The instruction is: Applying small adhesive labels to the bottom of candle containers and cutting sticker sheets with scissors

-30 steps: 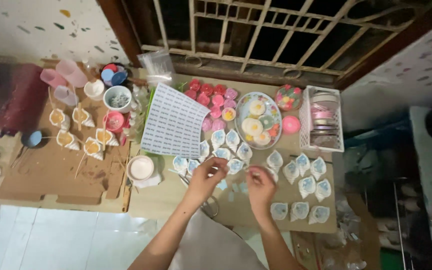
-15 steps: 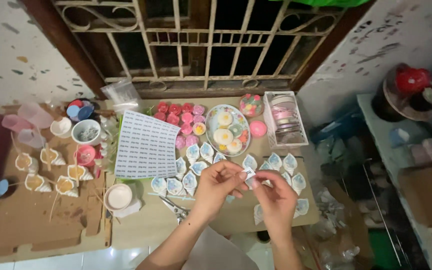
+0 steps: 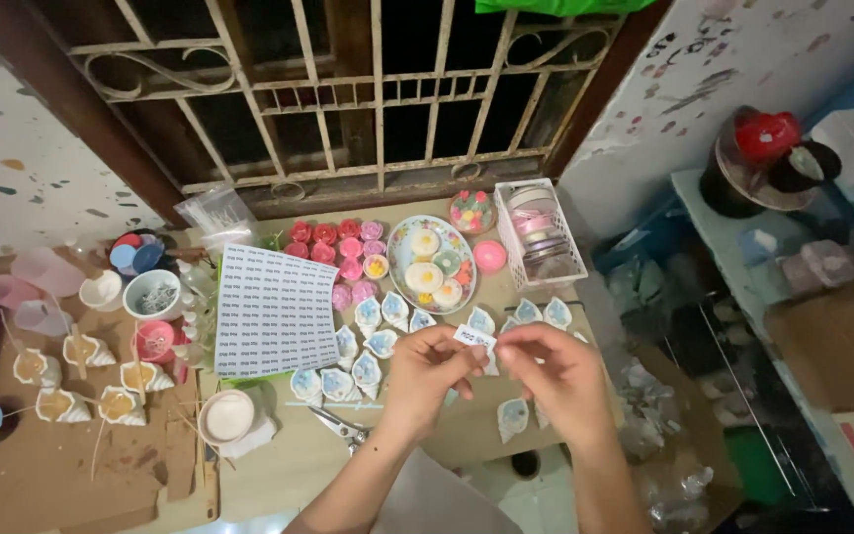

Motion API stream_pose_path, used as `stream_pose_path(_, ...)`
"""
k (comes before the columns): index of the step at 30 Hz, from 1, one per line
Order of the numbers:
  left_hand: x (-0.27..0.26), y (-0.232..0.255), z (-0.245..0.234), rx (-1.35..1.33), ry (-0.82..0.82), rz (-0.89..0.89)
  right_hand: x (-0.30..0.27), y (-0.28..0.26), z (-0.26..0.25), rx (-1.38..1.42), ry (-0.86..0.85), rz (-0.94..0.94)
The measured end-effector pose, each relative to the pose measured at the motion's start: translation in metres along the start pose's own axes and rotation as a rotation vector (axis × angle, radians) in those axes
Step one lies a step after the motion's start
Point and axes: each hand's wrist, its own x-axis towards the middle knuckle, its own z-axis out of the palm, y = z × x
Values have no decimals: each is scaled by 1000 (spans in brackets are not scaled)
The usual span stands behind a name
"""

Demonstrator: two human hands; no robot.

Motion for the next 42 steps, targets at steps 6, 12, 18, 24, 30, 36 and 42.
stream_pose_path(6,-4,0,9,53,-77,15,-2,9,-3,100,-5,12)
stream_pose_path(12,-12,14,23,23,-136,47,-7,1,0,132,20,-3)
stream_pose_path(18,-10,12,15,-34,-160,-42,-9,-2,-13,286,-125,86)
stream_pose_path(24,-14,18,15,-40,-197,-102,-9,5,-23,269,-197,90)
stream_pose_path(30,-13,15,13,-58,-229,-118,-9,6,-30,230,-242,126)
stream_pose_path(36,-12,13,13,-56,-243,-117,-17,-14,-26,94,-217,82)
stream_pose_path(42,-7,9,9,-146,-294,-240,-15,-19,-31,119,-331,47)
